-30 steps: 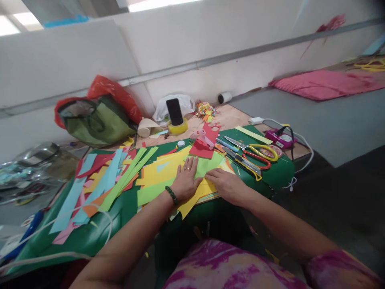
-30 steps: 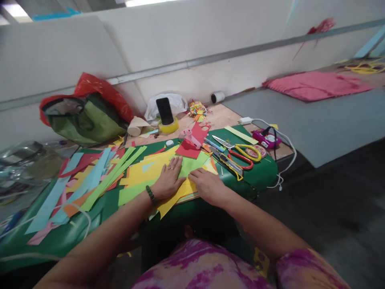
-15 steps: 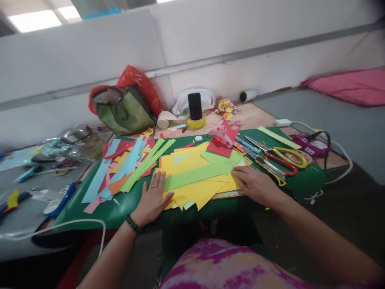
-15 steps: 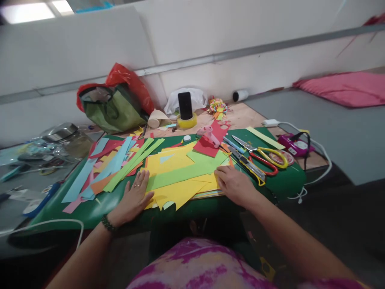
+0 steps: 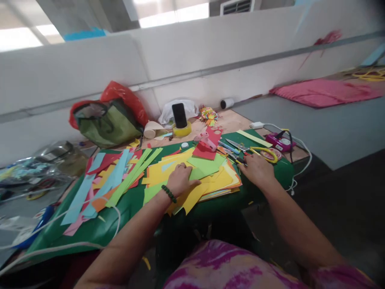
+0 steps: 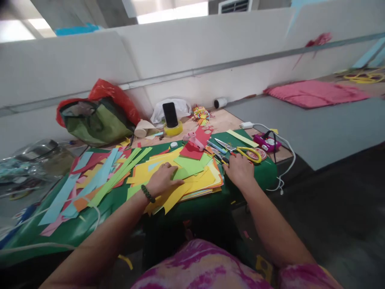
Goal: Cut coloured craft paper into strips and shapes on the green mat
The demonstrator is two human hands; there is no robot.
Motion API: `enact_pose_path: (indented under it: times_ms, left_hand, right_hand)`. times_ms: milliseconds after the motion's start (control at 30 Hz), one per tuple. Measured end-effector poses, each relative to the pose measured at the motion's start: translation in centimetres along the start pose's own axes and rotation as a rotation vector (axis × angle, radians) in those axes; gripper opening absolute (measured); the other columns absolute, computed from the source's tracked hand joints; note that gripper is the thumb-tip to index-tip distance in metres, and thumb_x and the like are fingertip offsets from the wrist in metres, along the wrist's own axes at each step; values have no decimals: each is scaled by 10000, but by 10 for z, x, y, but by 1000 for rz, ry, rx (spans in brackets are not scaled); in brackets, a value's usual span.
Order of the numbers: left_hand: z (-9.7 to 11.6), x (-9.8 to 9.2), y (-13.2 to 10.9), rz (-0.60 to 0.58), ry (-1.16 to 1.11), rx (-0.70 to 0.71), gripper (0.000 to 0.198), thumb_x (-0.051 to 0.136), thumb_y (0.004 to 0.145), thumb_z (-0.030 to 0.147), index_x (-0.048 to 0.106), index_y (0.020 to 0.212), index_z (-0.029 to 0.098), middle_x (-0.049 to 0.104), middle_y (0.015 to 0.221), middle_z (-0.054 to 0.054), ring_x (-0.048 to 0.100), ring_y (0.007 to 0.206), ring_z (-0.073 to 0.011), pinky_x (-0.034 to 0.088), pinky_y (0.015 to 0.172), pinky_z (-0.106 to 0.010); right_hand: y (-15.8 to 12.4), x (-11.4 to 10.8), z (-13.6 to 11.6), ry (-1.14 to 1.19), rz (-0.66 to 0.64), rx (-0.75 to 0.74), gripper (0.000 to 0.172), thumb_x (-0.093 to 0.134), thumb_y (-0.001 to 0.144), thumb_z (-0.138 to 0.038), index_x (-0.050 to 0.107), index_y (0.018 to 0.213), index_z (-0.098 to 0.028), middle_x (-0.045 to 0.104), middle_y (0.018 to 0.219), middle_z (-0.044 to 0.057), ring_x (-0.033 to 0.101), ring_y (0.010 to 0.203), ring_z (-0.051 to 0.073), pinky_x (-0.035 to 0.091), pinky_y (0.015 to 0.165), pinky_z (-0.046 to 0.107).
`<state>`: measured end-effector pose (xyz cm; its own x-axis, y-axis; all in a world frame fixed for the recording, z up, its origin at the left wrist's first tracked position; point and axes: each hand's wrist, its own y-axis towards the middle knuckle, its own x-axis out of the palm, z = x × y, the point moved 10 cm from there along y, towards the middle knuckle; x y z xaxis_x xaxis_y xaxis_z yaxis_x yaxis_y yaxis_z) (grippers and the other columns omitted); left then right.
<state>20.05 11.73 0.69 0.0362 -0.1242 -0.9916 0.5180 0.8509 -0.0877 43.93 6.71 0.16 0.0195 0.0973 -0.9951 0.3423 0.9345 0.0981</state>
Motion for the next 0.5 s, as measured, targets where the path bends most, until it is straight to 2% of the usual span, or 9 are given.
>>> enact_pose_path:
  times_ms: [133, 267, 400, 500]
  left_hand:
    - [-7, 7, 7, 29, -129, 2, 435, 721, 769, 432, 621, 1097, 165, 605, 1046, -105, 578, 1026, -278, 472, 866, -354]
    - [-18, 5, 10, 78, -175, -28, 586, 780, 681, 465, 595, 1126, 131, 578, 1103, -136, 540, 1096, -315, 450, 925, -392]
    - [-19, 9, 12, 22, -205, -50, 566, 774, 696, 425, 594, 1147, 135, 588, 1081, -126, 572, 1050, -308, 458, 908, -398]
    - [-15, 5, 10, 44, -226, -26, 523, 776, 695, 371, 594, 1135, 157, 590, 1066, -112, 583, 1022, -299, 469, 887, -400]
  right_hand:
    - [-7, -2, 13, 99, -4, 69, 291, 499, 910, -390, 635, 1023, -159, 642, 1098, 153, 620, 1023, 283, 492, 744, 344]
    - [-9, 3, 18, 126, -72, 77, 345, 530, 900, -451, 626, 1058, -160, 665, 1055, 146, 645, 979, 289, 493, 728, 351]
    - [-6, 7, 16, 140, -84, 60, 293, 527, 895, -417, 669, 985, -177, 675, 1040, 136, 654, 967, 284, 494, 718, 351]
    - [-6, 8, 21, 202, -75, 61, 280, 528, 885, -414, 669, 976, -190, 692, 1008, 119, 666, 933, 280, 491, 700, 347]
